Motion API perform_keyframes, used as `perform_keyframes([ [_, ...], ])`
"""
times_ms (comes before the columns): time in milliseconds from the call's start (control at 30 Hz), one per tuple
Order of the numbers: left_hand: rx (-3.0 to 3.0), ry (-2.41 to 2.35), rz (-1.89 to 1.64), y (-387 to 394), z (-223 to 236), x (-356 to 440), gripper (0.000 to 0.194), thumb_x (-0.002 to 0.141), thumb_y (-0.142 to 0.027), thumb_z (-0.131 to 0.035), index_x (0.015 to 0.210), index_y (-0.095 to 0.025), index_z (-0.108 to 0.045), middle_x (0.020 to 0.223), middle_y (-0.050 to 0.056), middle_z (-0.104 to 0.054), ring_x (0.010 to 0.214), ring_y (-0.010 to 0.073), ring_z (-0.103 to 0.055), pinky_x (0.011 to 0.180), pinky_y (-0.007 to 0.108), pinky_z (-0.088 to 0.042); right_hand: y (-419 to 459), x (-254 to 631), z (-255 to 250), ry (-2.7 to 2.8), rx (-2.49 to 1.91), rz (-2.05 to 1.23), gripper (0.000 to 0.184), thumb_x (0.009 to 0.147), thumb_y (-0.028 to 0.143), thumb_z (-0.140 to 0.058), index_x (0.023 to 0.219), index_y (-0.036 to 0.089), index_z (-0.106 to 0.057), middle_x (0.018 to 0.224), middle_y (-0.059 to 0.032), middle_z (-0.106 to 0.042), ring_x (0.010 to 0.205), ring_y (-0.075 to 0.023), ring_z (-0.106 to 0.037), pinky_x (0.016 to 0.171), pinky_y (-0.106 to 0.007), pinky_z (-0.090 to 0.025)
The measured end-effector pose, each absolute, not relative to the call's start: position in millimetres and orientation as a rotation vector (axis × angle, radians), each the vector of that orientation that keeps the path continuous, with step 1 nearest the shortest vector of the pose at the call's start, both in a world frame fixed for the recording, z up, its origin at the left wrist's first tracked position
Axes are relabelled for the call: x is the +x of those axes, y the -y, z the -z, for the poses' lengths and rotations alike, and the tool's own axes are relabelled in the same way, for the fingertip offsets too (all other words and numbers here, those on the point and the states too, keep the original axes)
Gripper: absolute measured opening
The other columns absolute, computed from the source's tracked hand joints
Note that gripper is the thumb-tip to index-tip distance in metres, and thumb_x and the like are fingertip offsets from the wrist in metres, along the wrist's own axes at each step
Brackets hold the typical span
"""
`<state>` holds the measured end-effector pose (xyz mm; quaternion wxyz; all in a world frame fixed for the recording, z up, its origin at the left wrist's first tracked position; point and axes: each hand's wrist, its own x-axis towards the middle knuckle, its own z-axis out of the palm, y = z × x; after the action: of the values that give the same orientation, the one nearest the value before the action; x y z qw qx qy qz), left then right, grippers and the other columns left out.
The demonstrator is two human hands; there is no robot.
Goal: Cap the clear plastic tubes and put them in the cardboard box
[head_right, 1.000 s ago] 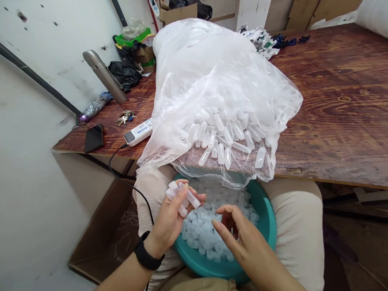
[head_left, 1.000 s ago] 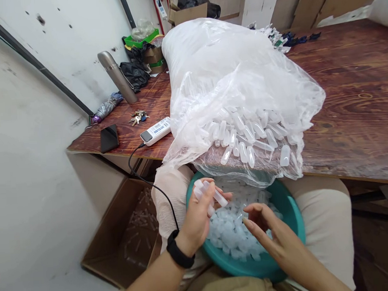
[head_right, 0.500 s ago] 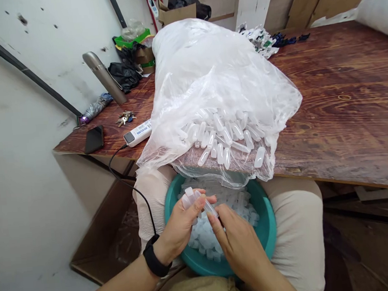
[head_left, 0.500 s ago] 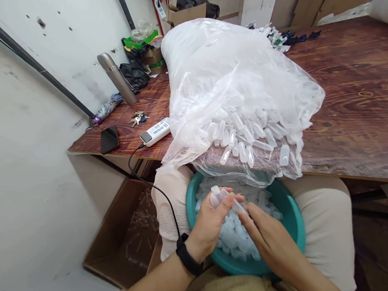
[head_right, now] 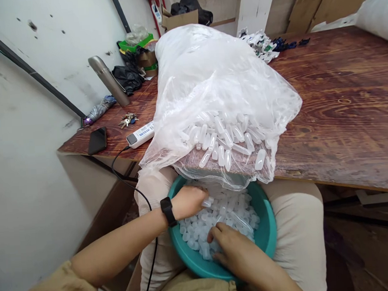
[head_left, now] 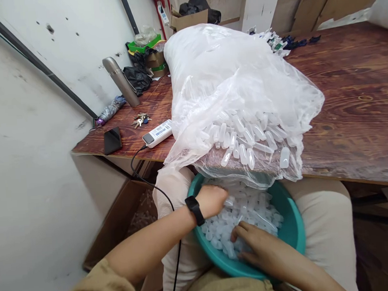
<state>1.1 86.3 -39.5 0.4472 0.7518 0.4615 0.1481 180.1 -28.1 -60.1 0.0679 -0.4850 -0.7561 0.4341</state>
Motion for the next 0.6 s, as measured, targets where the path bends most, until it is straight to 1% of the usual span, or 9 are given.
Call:
perform_keyframes([
  [67,1.901,-1.165,-0.348,-85,45,9,0.039,0.062,-0.009,-0.076,0.045,-0.023,-0.043,0.056,0.01,-0.061,0.083,0.0382,-0.068,0.085,0.047,-0.047,28,182,61,2.266,-1.454,-1.299,0.031,0.078,0.005,-0.061,0.1,0.025,-0.069,0.104,-0.0045,-0.07,0.094,-0.0233,-0.07,0.083,-0.031,-0.051],
  [133,1.922,-1.176,-0.333,-84,47,15,0.044,0.062,-0.007,-0.074,0.043,-0.024,-0.037,0.054,0.011,-0.059,0.081,0.0394,-0.068,0.084,0.049,-0.046,27,186,63,2.242,-1.458,-1.278,0.027,0.08,0.007,-0.06,0.099,0.024,-0.07,0.103,-0.0062,-0.07,0.091,-0.0242,-0.071,0.081,-0.033,-0.052],
  [167,1.927,-1.177,-0.326,-84,46,15,0.044,0.061,-0.007,-0.074,0.043,-0.024,-0.037,0.055,0.011,-0.059,0.081,0.0391,-0.068,0.083,0.048,-0.046,26,187,64,2.225,-1.459,-1.264,0.025,0.081,0.008,-0.059,0.097,0.023,-0.071,0.103,-0.0071,-0.07,0.09,-0.0249,-0.071,0.081,-0.034,-0.053],
  [233,1.928,-1.173,-0.32,-85,41,13,0.038,0.06,-0.009,-0.076,0.046,-0.023,-0.044,0.061,0.01,-0.062,0.081,0.0364,-0.067,0.082,0.044,-0.046,24,190,66,2.18,-1.449,-1.236,0.024,0.084,0.01,-0.057,0.098,0.023,-0.072,0.102,-0.0082,-0.07,0.091,-0.0257,-0.071,0.082,-0.036,-0.054],
  [300,1.912,-1.166,-0.319,-84,33,8,0.026,0.062,-0.016,-0.079,0.054,-0.021,-0.054,0.069,0.008,-0.066,0.08,0.0315,-0.066,0.078,0.038,-0.047,20,193,69,2.116,-1.433,-1.203,0.025,0.089,0.015,-0.053,0.103,0.024,-0.073,0.103,-0.0087,-0.071,0.094,-0.0256,-0.071,0.084,-0.037,-0.055],
  [367,1.888,-1.165,-0.307,-80,24,1,0.019,0.069,-0.031,-0.079,0.065,-0.021,-0.063,0.073,0.005,-0.067,0.077,0.0262,-0.065,0.072,0.033,-0.046,16,196,71,2.051,-1.424,-1.161,0.029,0.095,0.022,-0.047,0.112,0.025,-0.071,0.106,-0.0096,-0.07,0.1,-0.0258,-0.07,0.089,-0.038,-0.054],
  [467,1.632,-1.105,-0.322,-66,13,-6,0.032,0.079,-0.05,-0.071,0.087,-0.018,-0.069,0.074,0.002,-0.068,0.063,0.0169,-0.06,0.058,0.026,-0.044,13,200,66,1.874,-1.451,-1.052,0.031,0.097,0.034,-0.047,0.116,0.027,-0.071,0.109,-0.0099,-0.068,0.101,-0.0254,-0.068,0.088,-0.039,-0.055],
  [533,1.268,-1.007,-0.408,-53,9,-8,0.044,0.079,-0.054,-0.071,0.103,-0.017,-0.068,0.076,0.002,-0.069,0.053,0.0113,-0.053,0.051,0.023,-0.041,13,201,57,1.666,-1.48,-1.01,0.031,0.095,0.044,-0.053,0.114,0.028,-0.072,0.105,-0.0088,-0.068,0.091,-0.0241,-0.068,0.078,-0.037,-0.058],
  [600,0.926,-0.917,-0.501,-41,5,-9,0.053,0.075,-0.051,-0.078,0.112,-0.016,-0.066,0.076,0.002,-0.069,0.049,0.0085,-0.05,0.048,0.021,-0.039,13,200,46,1.466,-1.498,-1.042,0.036,0.09,0.052,-0.06,0.113,0.028,-0.074,0.098,-0.0073,-0.07,0.08,-0.0221,-0.068,0.069,-0.034,-0.058],
])
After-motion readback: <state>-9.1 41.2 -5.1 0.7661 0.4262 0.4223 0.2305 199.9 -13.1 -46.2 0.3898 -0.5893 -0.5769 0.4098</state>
